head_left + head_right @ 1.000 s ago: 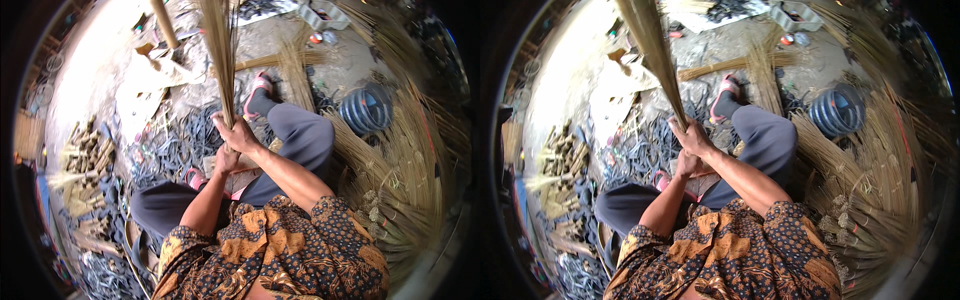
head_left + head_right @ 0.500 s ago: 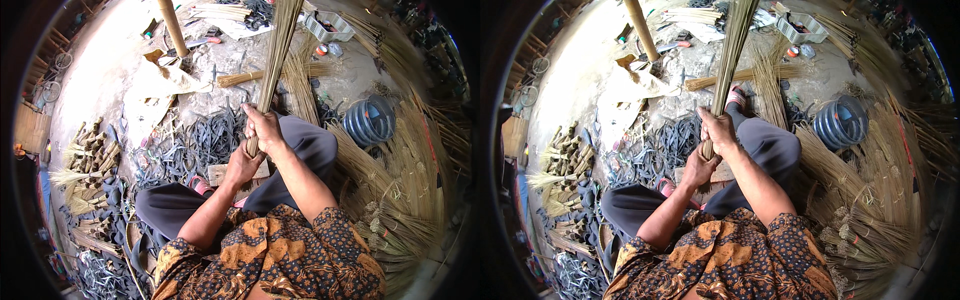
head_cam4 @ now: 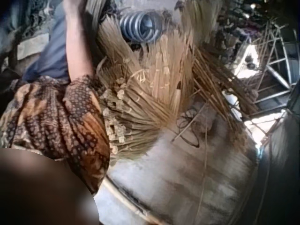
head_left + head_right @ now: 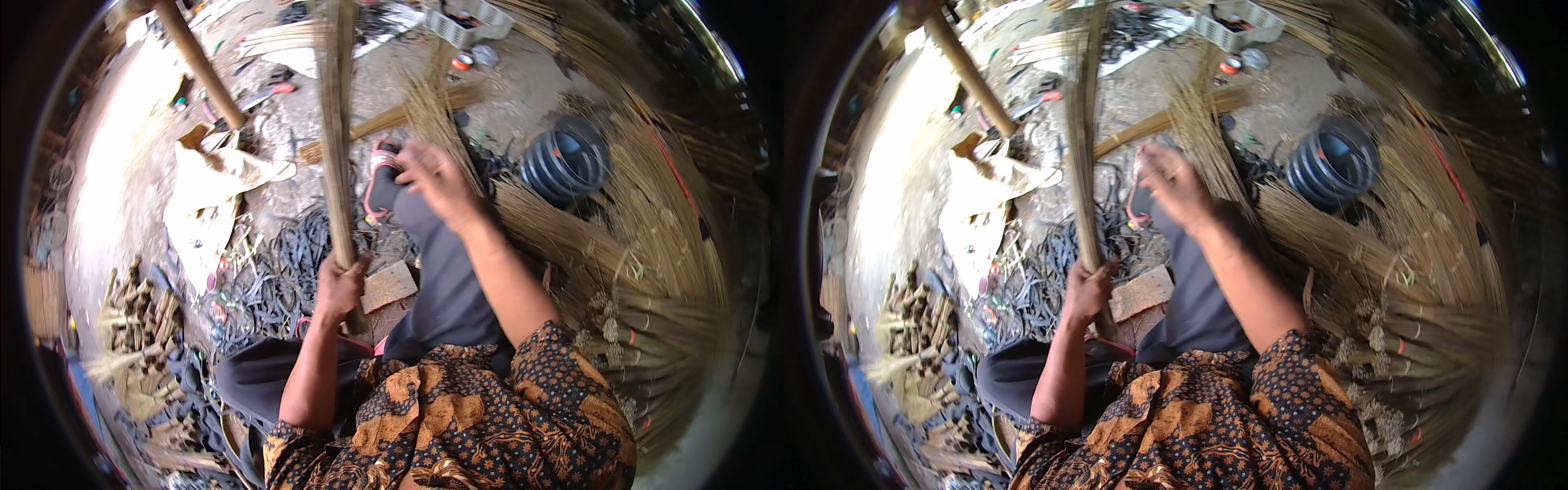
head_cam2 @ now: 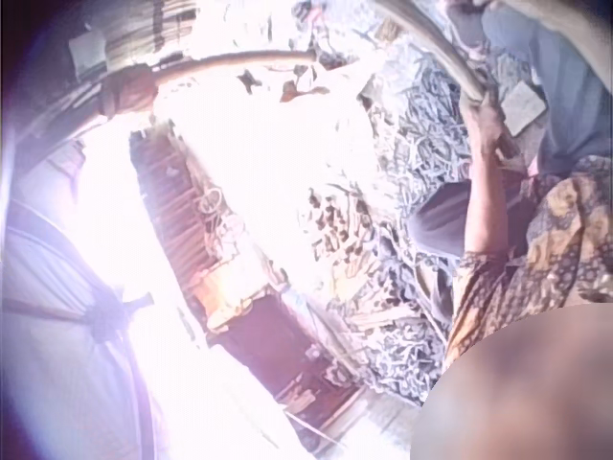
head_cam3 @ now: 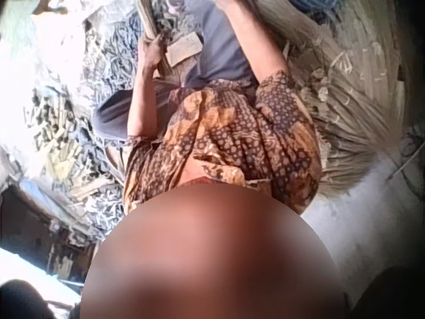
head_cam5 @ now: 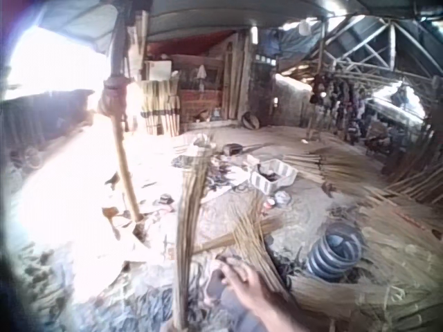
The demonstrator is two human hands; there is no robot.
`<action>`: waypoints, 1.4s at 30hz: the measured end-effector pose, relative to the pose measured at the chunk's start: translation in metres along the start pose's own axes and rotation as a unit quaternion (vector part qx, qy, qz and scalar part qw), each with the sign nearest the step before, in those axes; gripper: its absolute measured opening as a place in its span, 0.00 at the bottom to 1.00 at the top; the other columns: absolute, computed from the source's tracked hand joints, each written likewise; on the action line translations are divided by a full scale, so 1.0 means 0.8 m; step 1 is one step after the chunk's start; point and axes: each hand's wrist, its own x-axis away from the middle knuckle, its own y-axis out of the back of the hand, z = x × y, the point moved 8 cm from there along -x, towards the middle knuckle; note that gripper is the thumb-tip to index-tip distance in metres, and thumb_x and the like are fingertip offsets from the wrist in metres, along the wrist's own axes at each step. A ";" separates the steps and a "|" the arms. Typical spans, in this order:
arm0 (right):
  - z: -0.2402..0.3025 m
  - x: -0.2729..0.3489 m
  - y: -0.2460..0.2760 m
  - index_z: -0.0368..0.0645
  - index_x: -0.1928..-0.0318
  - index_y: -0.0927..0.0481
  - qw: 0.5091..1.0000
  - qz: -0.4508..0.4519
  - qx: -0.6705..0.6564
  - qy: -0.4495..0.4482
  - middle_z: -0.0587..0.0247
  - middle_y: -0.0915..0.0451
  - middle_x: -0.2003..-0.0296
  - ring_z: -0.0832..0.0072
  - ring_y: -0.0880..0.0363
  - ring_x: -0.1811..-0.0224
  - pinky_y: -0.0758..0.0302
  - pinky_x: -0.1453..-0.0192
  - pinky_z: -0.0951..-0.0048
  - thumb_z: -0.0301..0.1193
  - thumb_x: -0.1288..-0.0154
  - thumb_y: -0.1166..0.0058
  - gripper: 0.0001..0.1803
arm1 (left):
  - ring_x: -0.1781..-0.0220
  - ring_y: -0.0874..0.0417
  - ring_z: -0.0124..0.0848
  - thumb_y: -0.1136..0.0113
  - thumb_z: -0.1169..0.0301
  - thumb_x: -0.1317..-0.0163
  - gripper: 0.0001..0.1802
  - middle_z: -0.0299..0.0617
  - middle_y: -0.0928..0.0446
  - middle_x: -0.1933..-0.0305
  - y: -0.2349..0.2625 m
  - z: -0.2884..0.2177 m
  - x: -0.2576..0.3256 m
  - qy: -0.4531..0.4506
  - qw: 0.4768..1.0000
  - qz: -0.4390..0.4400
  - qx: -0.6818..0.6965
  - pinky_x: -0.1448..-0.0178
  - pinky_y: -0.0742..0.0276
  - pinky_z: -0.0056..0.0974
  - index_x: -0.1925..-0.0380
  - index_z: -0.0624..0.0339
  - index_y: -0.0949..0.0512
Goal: The person gathers thin sticks, aligns them into bundles, and ties them with black strips. The person repeats this process multiple times, placing finished bundles aside.
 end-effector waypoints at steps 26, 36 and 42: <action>-0.310 0.111 0.366 0.30 0.51 0.15 0.770 -0.122 0.543 -0.312 0.32 0.16 0.50 0.40 0.16 0.45 0.22 0.37 0.48 0.44 0.40 0.41 0.28 | 0.82 0.32 0.20 0.33 0.64 0.28 0.15 0.28 0.30 0.82 0.036 0.008 -0.005 -0.005 0.997 -0.046 -0.060 0.77 0.36 0.30 0.71 0.53 0.28; -0.263 0.109 0.356 0.41 0.45 0.19 0.776 -0.189 0.557 -0.228 0.39 0.16 0.48 0.42 0.17 0.44 0.22 0.39 0.46 0.41 0.27 0.47 0.20 | 0.82 0.31 0.21 0.35 0.67 0.29 0.14 0.29 0.31 0.82 0.039 0.007 -0.003 -0.009 0.999 -0.042 -0.027 0.77 0.36 0.31 0.72 0.54 0.29; -0.208 0.119 0.345 0.44 0.49 0.16 0.787 -0.194 0.525 -0.260 0.43 0.16 0.46 0.43 0.18 0.42 0.22 0.40 0.47 0.40 0.27 0.44 0.16 | 0.83 0.31 0.21 0.35 0.67 0.29 0.14 0.30 0.30 0.81 0.035 -0.003 0.002 -0.031 0.999 -0.037 0.001 0.78 0.35 0.31 0.72 0.54 0.28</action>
